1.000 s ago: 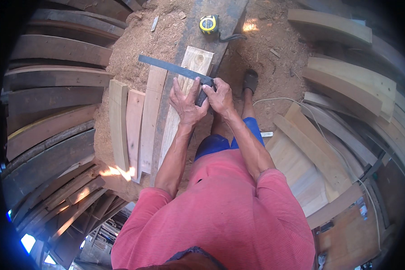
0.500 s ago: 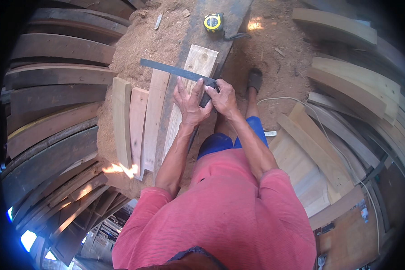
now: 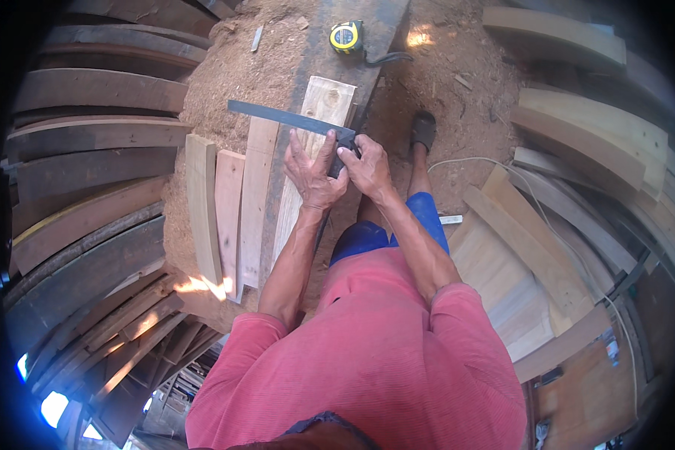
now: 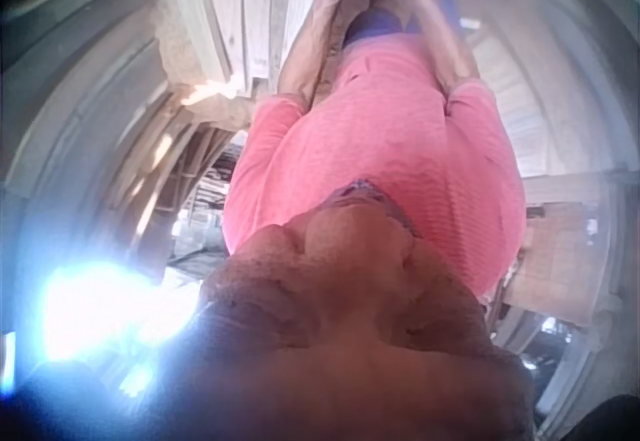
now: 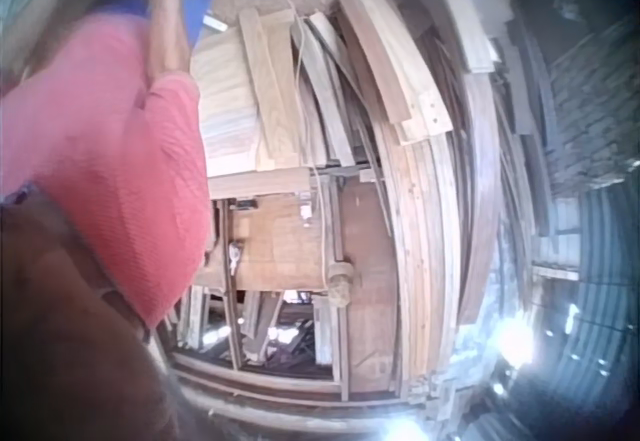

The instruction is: The person measures and marks several wooden planks on a workbench using a tape measure, a try square, and a pencil. They repeatedly position the square, draw lines, and reposition the planks to mark multiple pieces.

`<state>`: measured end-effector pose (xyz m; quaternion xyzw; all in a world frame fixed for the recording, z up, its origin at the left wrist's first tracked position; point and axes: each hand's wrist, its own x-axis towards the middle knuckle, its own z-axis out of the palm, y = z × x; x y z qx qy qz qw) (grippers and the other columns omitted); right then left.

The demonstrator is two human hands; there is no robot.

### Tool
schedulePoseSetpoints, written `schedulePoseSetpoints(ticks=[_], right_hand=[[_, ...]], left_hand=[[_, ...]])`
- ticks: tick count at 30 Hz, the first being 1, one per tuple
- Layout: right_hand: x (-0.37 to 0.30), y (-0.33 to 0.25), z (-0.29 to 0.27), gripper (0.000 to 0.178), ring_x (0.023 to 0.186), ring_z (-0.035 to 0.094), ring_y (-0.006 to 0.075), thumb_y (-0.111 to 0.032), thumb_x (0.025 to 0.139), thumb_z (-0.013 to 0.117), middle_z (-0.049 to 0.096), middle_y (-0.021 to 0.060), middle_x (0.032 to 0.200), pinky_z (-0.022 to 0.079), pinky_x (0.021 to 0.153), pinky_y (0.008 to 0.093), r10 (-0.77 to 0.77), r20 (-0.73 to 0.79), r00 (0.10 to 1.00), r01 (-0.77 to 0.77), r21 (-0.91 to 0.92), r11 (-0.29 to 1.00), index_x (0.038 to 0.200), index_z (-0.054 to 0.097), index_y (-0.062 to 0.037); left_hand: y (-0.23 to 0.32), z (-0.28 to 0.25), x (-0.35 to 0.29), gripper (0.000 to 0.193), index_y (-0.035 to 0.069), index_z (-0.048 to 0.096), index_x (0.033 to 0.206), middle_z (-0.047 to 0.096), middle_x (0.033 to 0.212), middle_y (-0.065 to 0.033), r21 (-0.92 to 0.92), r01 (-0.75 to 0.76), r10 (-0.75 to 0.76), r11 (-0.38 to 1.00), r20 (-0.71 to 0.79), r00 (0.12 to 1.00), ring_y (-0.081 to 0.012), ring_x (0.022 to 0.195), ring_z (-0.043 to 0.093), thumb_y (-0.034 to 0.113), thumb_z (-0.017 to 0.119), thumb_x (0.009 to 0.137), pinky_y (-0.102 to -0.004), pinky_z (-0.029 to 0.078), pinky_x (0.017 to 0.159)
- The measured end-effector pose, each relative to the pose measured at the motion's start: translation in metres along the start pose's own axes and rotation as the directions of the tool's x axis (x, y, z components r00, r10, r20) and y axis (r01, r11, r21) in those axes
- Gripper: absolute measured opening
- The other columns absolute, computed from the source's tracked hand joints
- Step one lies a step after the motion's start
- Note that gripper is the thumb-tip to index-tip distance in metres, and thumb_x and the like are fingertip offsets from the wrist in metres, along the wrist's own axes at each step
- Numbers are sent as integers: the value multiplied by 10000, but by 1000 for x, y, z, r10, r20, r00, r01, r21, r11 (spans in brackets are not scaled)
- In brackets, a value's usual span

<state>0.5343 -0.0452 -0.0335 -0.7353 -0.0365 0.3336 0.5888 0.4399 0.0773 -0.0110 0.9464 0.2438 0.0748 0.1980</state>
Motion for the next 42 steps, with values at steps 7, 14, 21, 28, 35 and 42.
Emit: schedulePoseSetpoints(ticks=[7,14,21,28,35,42], right_hand=[[1,-4,1,266,730,610,141,-221,934,801,671,102,762,516,663,399,41,-15,999,-41,19,999,926,699,24],[2,-3,1,266,726,609,139,-221,933,800,666,100,757,516,659,396,35,-15,999,-35,19,999,929,703,26],[2,-4,0,258,741,611,118,-210,939,794,679,90,765,522,658,380,36,-3,999,-36,47,998,946,711,34],[2,-14,-7,224,774,634,118,-191,974,772,705,79,825,537,693,363,43,14,999,-44,27,999,1022,744,26],[8,-49,-67,353,962,747,209,-330,1095,726,801,140,1014,580,853,382,-220,-182,958,142,-364,921,1197,813,-4],[25,-107,-86,316,969,748,273,-269,1050,771,824,159,1118,591,897,395,-217,68,974,227,-208,951,1252,820,-30]], left_hand=[[1,0,1,848,476,628,1579,254,1746,-355,24,9,-10,1000,25,1000,-551,1507,334,405,881,773,-675,299,1195],[4,-3,3,880,486,597,1607,284,1713,-382,50,-1,0,999,19,1000,-559,1470,383,370,885,783,-660,337,1178],[4,-2,3,860,477,602,1604,291,1710,-379,64,-1,0,998,11,1000,-559,1461,391,378,876,795,-666,343,1169],[5,-2,2,864,477,600,1603,275,1717,-376,65,0,-1,998,16,1000,-556,1469,371,408,880,789,-669,330,1176],[8,-3,2,877,481,591,1605,270,1716,-380,62,13,-14,998,9,1000,-545,1473,351,462,884,778,-680,315,1182],[11,-4,2,880,486,594,1600,265,1729,-369,74,42,-43,996,15,999,-538,1477,343,472,883,769,-690,307,1174]])
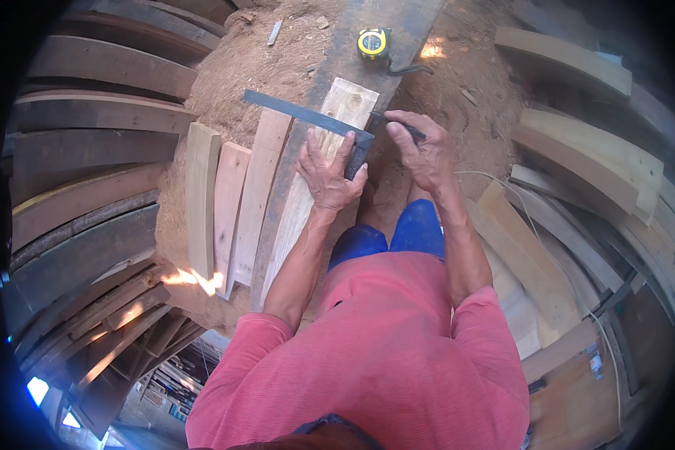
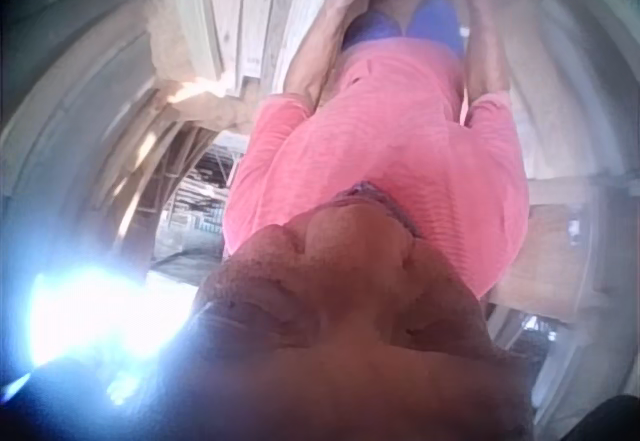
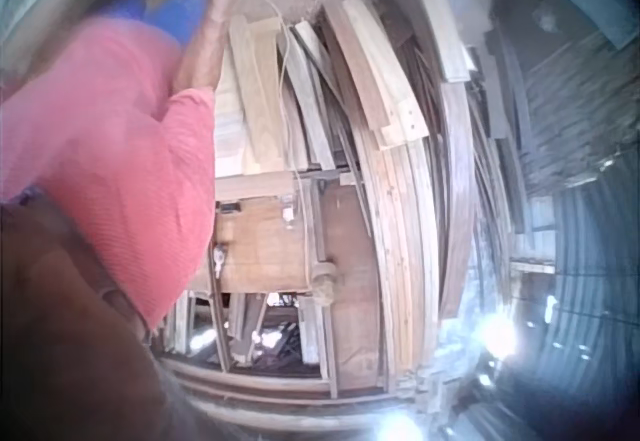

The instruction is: The person measures and marks several wooden planks on a workbench using a tape measure, a try square, and a pencil. They repeatedly position the square, draw lines, and reposition the planks to mark multiple pieces.

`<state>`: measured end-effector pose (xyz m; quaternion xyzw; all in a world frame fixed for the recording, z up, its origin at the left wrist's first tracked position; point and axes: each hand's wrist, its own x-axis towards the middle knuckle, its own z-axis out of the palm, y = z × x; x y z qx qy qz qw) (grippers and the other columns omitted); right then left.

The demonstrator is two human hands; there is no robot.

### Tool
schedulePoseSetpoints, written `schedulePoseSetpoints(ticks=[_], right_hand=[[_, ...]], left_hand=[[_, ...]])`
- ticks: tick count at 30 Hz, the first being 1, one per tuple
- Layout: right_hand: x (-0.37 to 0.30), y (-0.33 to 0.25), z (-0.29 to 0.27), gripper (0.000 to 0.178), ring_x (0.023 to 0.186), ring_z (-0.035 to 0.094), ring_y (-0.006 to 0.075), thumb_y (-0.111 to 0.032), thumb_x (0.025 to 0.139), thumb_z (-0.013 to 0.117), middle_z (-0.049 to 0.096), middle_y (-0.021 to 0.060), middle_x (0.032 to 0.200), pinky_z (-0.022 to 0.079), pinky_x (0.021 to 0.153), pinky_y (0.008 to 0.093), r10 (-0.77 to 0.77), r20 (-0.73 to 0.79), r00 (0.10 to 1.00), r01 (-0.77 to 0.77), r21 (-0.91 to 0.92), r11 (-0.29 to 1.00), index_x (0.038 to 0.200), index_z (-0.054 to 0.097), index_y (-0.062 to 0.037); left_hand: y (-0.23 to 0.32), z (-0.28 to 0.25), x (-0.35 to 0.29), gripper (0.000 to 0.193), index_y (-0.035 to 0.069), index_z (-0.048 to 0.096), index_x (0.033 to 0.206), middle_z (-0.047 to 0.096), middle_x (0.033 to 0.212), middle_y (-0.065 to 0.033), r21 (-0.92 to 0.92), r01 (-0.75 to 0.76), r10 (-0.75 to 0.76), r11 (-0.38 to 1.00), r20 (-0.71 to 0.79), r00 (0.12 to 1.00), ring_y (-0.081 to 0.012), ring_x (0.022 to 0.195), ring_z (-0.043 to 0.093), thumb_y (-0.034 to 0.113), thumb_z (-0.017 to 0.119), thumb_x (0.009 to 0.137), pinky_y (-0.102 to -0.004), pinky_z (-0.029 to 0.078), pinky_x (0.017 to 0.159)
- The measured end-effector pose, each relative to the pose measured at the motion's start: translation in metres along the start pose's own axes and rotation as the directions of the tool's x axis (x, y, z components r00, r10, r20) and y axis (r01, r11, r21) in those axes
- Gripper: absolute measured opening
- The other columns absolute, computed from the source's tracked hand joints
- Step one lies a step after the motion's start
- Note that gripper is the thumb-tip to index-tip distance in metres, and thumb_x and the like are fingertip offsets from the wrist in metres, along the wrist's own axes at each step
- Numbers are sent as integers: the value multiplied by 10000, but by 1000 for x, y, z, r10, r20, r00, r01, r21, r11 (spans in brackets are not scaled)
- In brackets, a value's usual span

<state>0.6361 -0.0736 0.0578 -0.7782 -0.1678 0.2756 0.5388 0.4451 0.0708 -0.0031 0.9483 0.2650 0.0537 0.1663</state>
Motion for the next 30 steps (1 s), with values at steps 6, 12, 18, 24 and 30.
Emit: schedulePoseSetpoints(ticks=[6,12,18,24,30], right_hand=[[39,-6,55,320,1094,746,364,-257,1026,730,814,186,1184,581,982,459,-221,190,957,244,-110,963,1240,817,-36],[57,-18,62,296,1036,760,401,-229,1016,688,804,210,1112,588,961,480,-150,347,926,197,-104,975,1178,806,-12],[54,-35,13,257,1017,749,420,-207,966,662,781,236,1025,592,913,496,-105,464,880,268,-300,916,1072,800,-18],[52,-41,5,265,1047,753,411,-205,993,675,805,204,1104,585,976,480,8,410,912,154,-360,920,1129,824,-34],[64,-19,66,282,1094,748,360,-207,1029,685,817,169,1192,577,992,461,-163,319,934,215,-133,968,1210,829,-46]], left_hand=[[2,-2,1,886,483,606,1584,272,1730,-349,-42,45,-44,998,29,999,-521,1510,321,472,891,745,-681,291,1189],[2,-3,1,881,476,614,1575,271,1729,-342,-58,64,-62,996,48,997,-525,1521,309,455,902,743,-692,272,1207],[3,-4,1,866,461,641,1553,277,1731,-343,-85,57,-54,995,40,998,-528,1519,309,461,904,728,-698,270,1206],[2,-4,1,865,465,642,1552,276,1733,-343,-79,52,-49,995,42,998,-527,1520,310,454,902,727,-698,275,1203],[3,-3,2,863,471,632,1562,276,1734,-342,-59,65,-62,996,48,997,-530,1518,313,447,892,739,-697,287,1197]])
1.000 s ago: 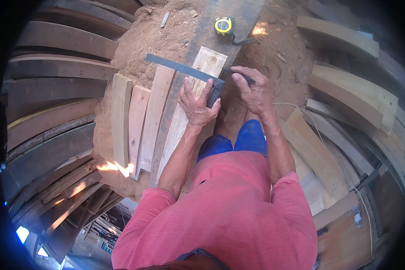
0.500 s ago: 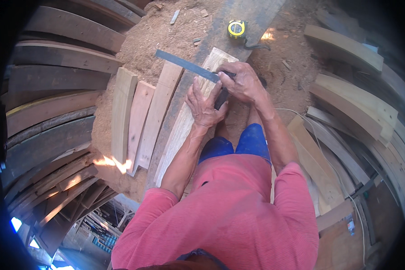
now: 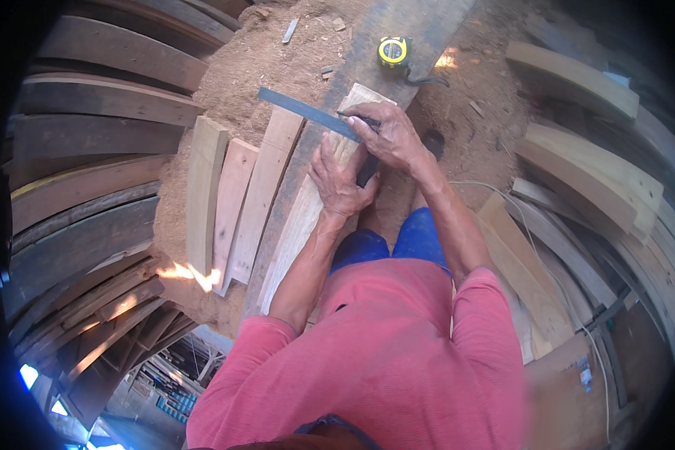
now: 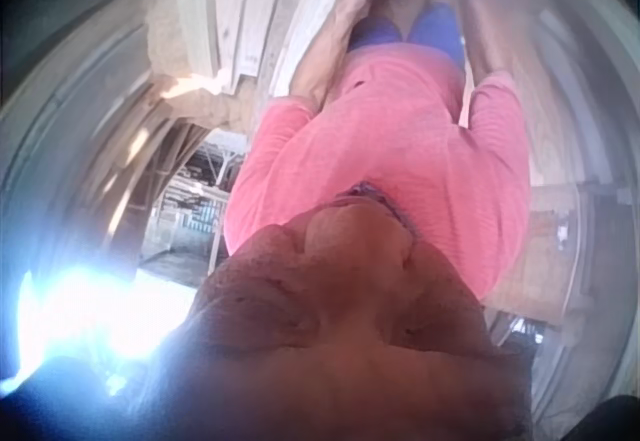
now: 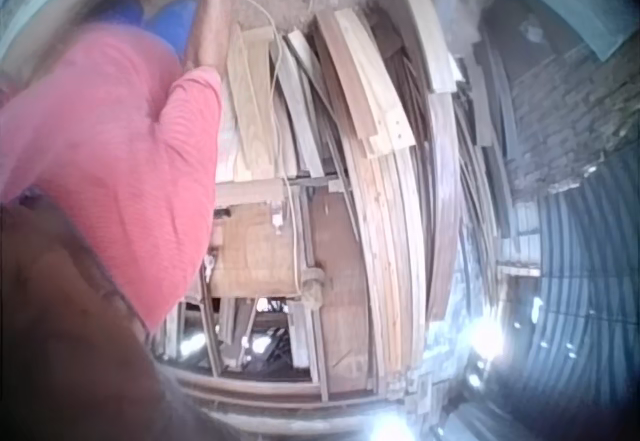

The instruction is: The person measures and marks several wooden planks on a workbench using a tape measure, a try square, and a pencil. They repeatedly position the square, draw lines, and reposition the planks to mark multiple pieces.

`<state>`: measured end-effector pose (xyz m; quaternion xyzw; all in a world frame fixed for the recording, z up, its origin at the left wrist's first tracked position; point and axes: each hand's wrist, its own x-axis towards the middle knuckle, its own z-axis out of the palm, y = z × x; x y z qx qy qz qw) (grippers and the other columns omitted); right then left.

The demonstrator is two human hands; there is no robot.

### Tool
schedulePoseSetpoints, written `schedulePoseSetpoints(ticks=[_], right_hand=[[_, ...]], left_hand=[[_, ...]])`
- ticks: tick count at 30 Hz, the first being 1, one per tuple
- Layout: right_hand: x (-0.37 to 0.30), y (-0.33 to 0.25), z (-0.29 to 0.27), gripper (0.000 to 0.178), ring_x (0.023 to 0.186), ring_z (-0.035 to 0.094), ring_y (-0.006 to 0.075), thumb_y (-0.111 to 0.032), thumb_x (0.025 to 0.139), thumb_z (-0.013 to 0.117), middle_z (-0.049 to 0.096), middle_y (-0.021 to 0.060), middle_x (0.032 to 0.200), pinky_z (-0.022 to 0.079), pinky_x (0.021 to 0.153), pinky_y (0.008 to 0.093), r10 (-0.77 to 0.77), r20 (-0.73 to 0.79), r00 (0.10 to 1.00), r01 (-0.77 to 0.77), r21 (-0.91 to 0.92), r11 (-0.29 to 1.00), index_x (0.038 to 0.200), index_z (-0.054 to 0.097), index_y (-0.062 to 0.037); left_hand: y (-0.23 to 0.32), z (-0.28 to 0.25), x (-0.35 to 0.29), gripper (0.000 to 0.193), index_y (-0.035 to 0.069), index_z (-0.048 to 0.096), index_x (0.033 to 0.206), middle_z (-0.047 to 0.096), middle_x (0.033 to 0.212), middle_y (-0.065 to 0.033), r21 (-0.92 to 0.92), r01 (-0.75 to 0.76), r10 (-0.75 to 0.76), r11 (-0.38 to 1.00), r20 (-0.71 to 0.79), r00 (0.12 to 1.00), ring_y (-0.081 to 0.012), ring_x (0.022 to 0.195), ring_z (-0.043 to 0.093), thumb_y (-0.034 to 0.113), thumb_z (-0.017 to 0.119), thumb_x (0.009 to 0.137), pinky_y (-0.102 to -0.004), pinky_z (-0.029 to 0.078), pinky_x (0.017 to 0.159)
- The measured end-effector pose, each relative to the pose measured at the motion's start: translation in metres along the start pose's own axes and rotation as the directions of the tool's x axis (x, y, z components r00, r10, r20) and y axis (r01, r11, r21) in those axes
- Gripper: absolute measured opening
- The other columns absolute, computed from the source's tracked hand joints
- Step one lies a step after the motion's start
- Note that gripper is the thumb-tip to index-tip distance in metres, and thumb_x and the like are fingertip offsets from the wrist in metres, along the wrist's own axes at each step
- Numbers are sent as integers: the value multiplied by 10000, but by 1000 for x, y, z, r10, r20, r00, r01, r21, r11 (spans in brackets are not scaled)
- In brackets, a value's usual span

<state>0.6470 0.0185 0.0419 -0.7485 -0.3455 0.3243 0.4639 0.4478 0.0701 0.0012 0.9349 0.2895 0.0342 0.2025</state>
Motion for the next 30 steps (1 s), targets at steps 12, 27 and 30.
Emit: schedulePoseSetpoints(ticks=[12,27,30], right_hand=[[-57,9,-55,296,1062,744,404,-323,1040,661,793,199,1020,592,912,536,289,222,931,-98,-611,786,1071,816,-73],[-109,79,-7,329,787,675,199,-288,1127,609,685,98,806,539,741,411,418,-369,830,-320,298,899,1042,693,19],[-123,86,-52,307,755,638,158,-279,1140,594,672,40,809,531,709,365,403,-416,815,-224,417,881,1050,688,-1]], left_hand=[[-2,0,-1,902,472,606,1581,289,1729,-344,-4,-31,31,1000,-35,999,-530,1503,335,454,877,721,-684,306,1182],[-27,-3,-16,1245,109,249,1765,165,1778,-363,-110,-90,87,990,-25,996,-564,1591,218,620,863,809,-731,186,1257],[-33,-10,-34,1265,42,235,1757,258,1708,-347,70,0,-3,998,40,999,-542,1528,295,506,920,800,-667,250,1254]])
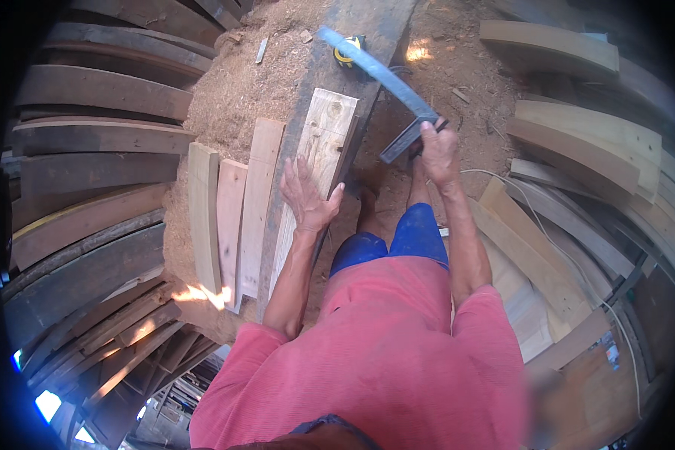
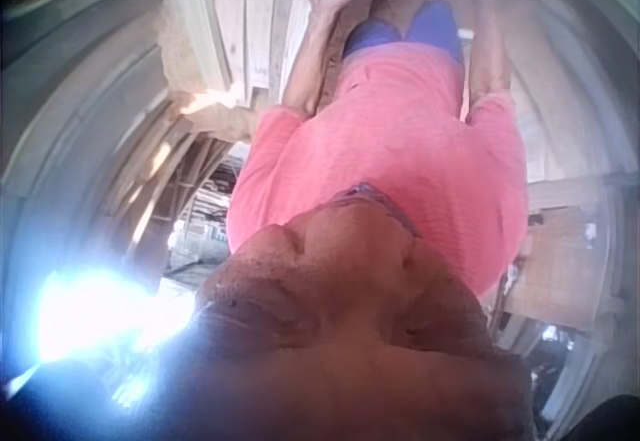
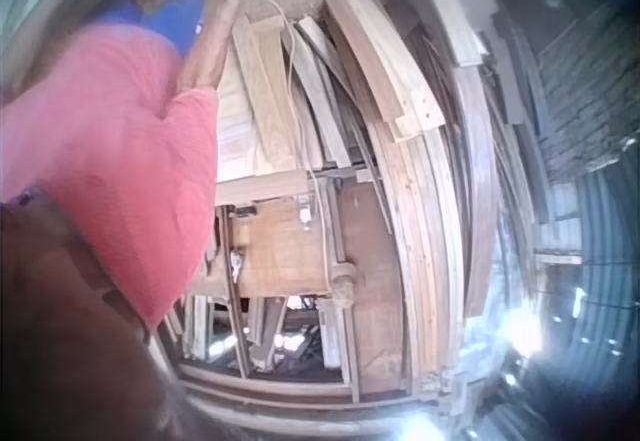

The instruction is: The person measures and marks several wooden planks on a workbench using a tape measure, a try square, and a pencil. They repeatedly position the square, draw lines, and reposition the planks to mark multiple pieces.

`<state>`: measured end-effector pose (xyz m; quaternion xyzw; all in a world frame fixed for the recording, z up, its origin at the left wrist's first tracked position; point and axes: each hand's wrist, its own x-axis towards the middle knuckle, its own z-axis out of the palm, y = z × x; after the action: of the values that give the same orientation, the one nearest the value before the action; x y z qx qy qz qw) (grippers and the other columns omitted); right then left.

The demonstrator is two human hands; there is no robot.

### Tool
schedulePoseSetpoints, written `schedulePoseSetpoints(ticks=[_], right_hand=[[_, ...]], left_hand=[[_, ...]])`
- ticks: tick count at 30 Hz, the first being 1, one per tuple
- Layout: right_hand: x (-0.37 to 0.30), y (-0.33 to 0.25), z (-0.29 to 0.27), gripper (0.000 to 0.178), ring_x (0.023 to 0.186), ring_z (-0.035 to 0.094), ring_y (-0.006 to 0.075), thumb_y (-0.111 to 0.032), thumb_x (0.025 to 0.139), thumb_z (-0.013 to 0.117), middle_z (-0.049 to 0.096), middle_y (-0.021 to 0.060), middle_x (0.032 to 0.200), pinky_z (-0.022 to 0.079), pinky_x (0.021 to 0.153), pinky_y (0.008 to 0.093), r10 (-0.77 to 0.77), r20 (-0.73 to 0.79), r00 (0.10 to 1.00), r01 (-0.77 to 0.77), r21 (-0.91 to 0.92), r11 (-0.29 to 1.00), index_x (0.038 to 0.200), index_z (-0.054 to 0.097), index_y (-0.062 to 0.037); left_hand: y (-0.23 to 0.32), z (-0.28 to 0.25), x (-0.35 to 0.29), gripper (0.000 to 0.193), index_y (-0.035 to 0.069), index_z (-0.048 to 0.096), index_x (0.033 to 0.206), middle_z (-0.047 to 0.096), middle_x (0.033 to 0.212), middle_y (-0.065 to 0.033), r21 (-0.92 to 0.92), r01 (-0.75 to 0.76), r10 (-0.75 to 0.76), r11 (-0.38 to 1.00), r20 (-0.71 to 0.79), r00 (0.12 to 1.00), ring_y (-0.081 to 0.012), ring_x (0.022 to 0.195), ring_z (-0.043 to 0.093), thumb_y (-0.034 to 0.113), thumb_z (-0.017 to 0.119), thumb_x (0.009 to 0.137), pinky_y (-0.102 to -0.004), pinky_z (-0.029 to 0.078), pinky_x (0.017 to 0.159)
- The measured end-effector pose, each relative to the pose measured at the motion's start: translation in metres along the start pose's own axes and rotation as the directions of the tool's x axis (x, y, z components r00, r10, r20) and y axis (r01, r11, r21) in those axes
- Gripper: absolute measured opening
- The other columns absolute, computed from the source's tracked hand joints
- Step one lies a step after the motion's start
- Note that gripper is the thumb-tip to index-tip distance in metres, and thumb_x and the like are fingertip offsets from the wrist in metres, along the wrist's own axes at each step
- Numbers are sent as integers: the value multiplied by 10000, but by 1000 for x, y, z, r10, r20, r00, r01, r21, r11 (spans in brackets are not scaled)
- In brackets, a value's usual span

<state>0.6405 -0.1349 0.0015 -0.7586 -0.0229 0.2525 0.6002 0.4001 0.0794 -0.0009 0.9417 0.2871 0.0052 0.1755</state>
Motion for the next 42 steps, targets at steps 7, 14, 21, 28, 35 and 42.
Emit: schedulePoseSetpoints(ticks=[7,14,21,28,35,42], right_hand=[[-2,-12,-20,249,934,625,114,-210,1112,610,686,33,1003,537,855,324,-44,22,999,47,-147,988,1201,669,15],[-31,-2,27,209,979,592,92,-99,1090,618,675,3,1061,514,910,304,-52,124,991,30,175,984,1259,682,6],[-36,3,38,217,1015,602,85,-100,1093,632,687,-4,1103,513,945,299,-30,139,990,5,173,985,1272,686,10],[-32,4,37,231,1028,605,86,-88,1091,629,687,-5,1120,510,961,297,-31,149,988,7,157,988,1292,690,8],[-33,1,42,216,998,603,82,-83,1089,633,684,-13,1090,514,926,287,-33,158,987,2,195,981,1273,700,7],[-39,9,54,220,928,638,154,-186,1051,667,693,66,986,527,843,372,113,282,953,-97,-68,993,1138,673,16]], left_hand=[[-17,-3,-10,1270,63,287,1746,470,1480,-355,-95,26,-24,995,15,1000,-539,1305,466,285,979,705,-644,374,1119],[-40,-17,2,1298,-1,232,1762,557,1420,-297,-171,-46,53,984,38,998,-469,1295,501,302,963,733,-596,362,1149],[-48,-27,4,1262,17,218,1776,548,1504,-292,-224,41,-5,974,158,987,-462,1392,491,310,951,791,-560,375,1218],[-49,-27,4,1257,14,225,1775,550,1489,-284,-224,56,-17,973,173,985,-444,1367,495,326,947,795,-546,364,1220],[-52,-26,5,1282,15,220,1776,552,1479,-280,-214,27,8,977,161,987,-436,1362,491,338,954,776,-551,361,1209],[-22,-8,-6,1251,22,261,1756,521,1477,-302,-30,58,-57,998,30,998,-471,1337,481,308,956,756,-607,372,1136]])
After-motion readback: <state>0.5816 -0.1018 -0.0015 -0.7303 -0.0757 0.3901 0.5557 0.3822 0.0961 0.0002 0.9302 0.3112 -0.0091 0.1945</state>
